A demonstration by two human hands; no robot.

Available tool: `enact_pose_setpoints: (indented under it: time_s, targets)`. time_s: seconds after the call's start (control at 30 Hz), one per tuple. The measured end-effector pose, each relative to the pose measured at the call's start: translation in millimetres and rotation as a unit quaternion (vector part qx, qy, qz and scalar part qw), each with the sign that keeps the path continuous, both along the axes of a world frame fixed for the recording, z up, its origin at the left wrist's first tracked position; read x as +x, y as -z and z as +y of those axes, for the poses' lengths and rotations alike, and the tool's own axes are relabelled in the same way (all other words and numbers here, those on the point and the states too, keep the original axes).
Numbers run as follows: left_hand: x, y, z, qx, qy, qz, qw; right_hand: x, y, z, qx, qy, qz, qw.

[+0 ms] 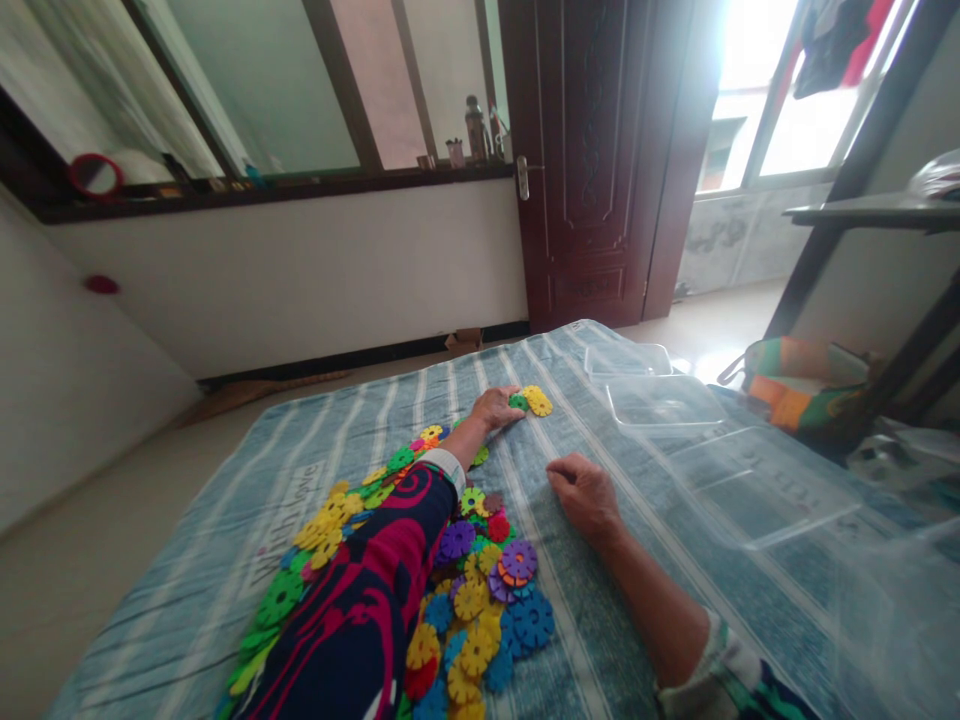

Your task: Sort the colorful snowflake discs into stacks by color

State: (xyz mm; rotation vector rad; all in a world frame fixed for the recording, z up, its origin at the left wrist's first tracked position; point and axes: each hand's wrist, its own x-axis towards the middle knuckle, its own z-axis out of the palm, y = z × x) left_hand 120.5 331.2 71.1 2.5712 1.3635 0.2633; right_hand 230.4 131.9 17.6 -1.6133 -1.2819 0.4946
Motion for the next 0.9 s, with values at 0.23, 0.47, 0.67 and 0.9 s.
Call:
enact_pose_setpoints:
  time_s: [0.23, 0.47, 0.67, 0.9]
  targets:
    - [-1.6, 2.4, 2.2, 0.008, 0.009, -0.001, 1.000, 0.4, 0.1, 0.1, 0.006, -0.002, -0.004, 1.000]
    - [-5.7, 3.2, 2.8, 0.024, 0.016, -0.007, 1.000, 0.3, 0.4, 0.3, 0.004, 0.000, -0.003, 1.000]
    - [-6.5, 3.7, 3.4, 0.028, 0.024, -0.009, 0.999, 0.5, 0.2, 0.2, -0.001, -0.001, 0.001, 1.000]
    - [-6.3, 7.0, 5.0, 0.027, 0.013, -0.011, 0.999, 0.4, -1.1, -0.7, -0.002, -0.003, -0.003, 1.000]
